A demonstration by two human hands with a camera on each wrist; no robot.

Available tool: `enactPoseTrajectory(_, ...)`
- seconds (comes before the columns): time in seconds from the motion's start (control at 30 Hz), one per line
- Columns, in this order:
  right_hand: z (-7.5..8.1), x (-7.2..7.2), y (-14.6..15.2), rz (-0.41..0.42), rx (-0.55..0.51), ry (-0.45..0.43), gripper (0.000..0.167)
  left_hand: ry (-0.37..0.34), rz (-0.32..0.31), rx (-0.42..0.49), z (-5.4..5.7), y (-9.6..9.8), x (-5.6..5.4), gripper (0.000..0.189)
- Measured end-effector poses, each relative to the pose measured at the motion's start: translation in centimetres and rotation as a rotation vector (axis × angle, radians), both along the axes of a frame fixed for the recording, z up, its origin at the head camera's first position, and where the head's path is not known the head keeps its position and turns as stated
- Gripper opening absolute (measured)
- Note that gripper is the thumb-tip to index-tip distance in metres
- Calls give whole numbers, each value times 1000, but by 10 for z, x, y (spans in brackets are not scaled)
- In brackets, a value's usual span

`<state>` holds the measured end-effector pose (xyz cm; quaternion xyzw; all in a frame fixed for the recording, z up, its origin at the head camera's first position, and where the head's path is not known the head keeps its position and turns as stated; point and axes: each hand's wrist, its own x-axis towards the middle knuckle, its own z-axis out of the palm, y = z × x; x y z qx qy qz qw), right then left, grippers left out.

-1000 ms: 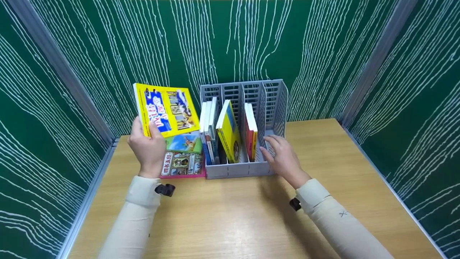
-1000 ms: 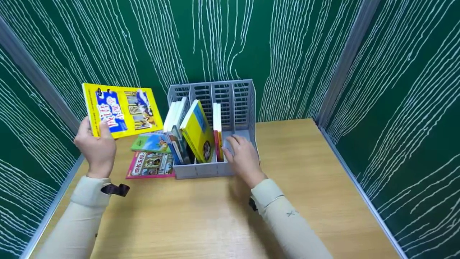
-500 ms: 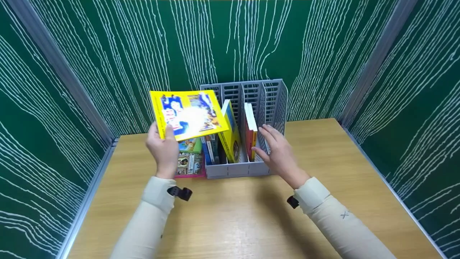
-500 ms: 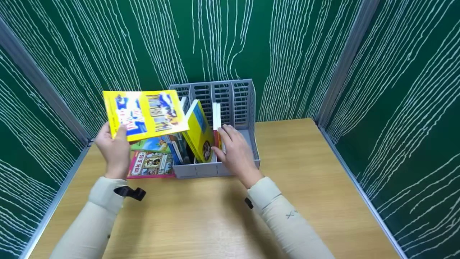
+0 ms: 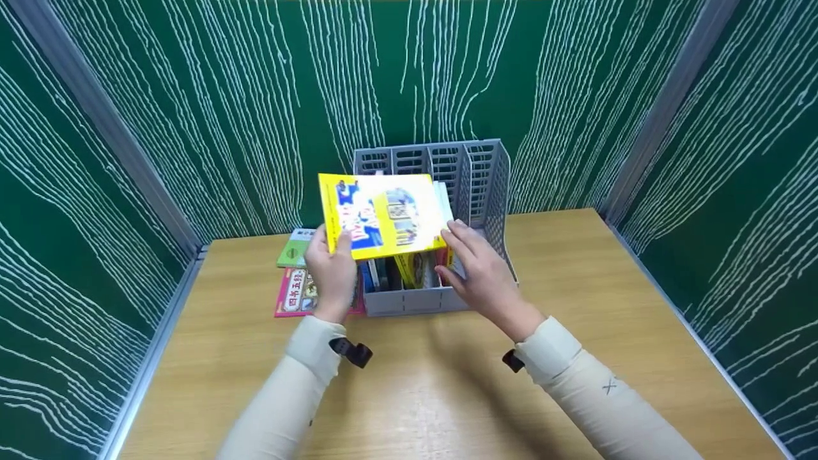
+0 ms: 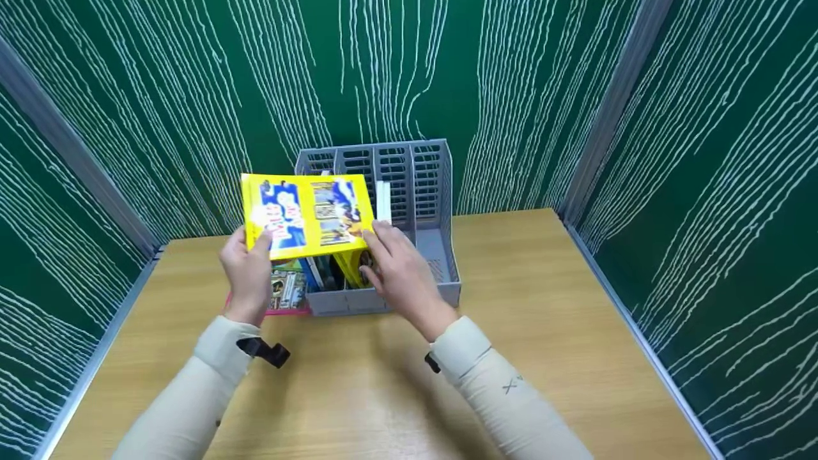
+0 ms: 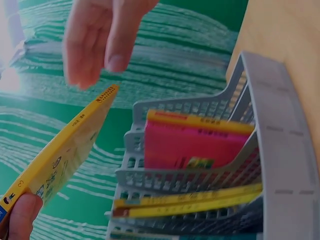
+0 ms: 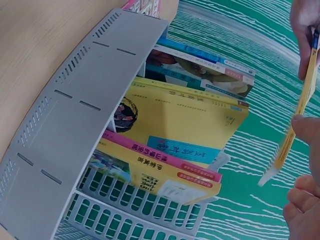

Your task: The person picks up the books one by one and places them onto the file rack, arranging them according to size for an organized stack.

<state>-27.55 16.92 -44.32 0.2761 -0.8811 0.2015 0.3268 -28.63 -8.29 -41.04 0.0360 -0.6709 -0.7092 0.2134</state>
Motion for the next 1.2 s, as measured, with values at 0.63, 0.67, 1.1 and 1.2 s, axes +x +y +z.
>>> enactPoseTrajectory(0.63,-2,5,-12,-19,114,11,63,-88,-134,72,-18,54,14,36)
enactPoseTrajectory(0.67,-2,5,-12,-26,118,8,64,-88,-142,77,-19,57,15,35)
enactPoseTrajectory(1.1,-11,4,-4,-196,140,80,62,-191,-308,195,-19,72,29,41)
enactPoseTrajectory(1.2,-14,3,-1,-199,145,88,62,-213,-334,227,-17,72,30,42)
